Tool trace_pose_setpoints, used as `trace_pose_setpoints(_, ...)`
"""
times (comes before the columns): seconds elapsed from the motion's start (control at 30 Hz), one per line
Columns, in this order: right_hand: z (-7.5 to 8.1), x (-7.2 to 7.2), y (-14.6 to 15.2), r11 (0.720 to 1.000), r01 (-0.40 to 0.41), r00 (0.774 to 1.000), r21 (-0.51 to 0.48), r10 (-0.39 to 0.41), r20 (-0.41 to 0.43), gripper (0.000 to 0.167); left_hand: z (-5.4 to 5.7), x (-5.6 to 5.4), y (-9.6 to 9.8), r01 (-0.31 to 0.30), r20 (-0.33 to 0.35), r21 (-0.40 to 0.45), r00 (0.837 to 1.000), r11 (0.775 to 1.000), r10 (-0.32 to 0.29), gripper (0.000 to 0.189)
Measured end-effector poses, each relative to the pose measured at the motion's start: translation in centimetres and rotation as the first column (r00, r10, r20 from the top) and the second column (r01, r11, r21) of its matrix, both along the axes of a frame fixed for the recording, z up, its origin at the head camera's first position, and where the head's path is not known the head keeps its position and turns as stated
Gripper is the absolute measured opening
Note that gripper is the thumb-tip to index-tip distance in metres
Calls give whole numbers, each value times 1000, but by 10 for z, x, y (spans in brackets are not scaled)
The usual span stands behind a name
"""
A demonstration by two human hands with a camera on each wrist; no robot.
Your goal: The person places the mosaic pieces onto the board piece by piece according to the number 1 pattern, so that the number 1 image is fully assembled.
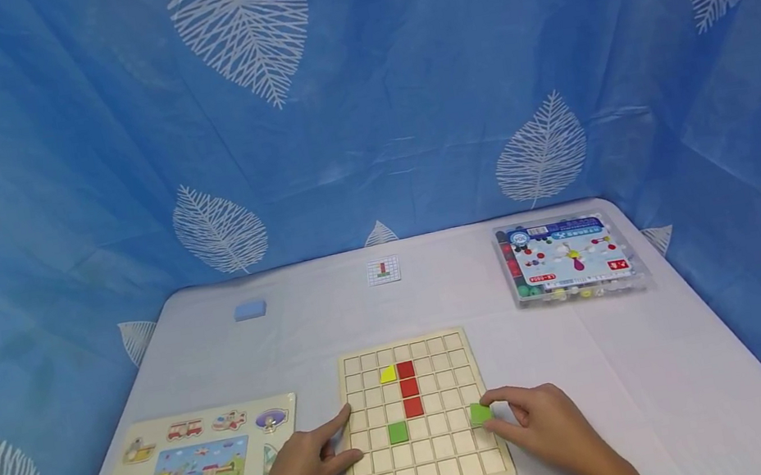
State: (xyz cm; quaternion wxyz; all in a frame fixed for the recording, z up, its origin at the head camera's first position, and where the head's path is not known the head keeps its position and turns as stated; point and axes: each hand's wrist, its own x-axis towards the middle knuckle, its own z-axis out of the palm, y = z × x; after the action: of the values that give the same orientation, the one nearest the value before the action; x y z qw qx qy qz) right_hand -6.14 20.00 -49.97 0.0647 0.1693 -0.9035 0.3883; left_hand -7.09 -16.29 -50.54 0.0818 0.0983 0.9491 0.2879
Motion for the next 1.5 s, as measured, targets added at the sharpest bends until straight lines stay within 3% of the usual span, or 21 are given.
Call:
trace_pose_setpoints(0.23,2,-7,-18,998,-69,998,0,69,4,19,-1,0,0,3,-2,1,1000,1000,-3,70)
trace_pose_setpoints(0.53,-1,-12,-42,989,-144,986,23,146,-78,19,1,1,0,0,5,-1,1000,1000,0,70)
trace_pose_setpoints(0.83,-9,-18,-59,988,-149,988,35,150,-26,18,0,1,0,8,-3,9,1000,1000,-8,71)
trace_pose_setpoints(1.1,-18,-21,-70,991,-134,988,31,131,87,19,0,1,0,7,-10,-2,1000,1000,-7,70)
trace_pose_setpoints(1.27,-24,-21,-74,991,-135,988,8,134,77,19,-1,2,0,10,-14,2,1000,1000,-10,70)
trace_pose_setpoints(1.5,-26,-20,-78,991,-116,992,67,113,47,20,-1,1,0,14,-21,-4,1000,1000,-14,70)
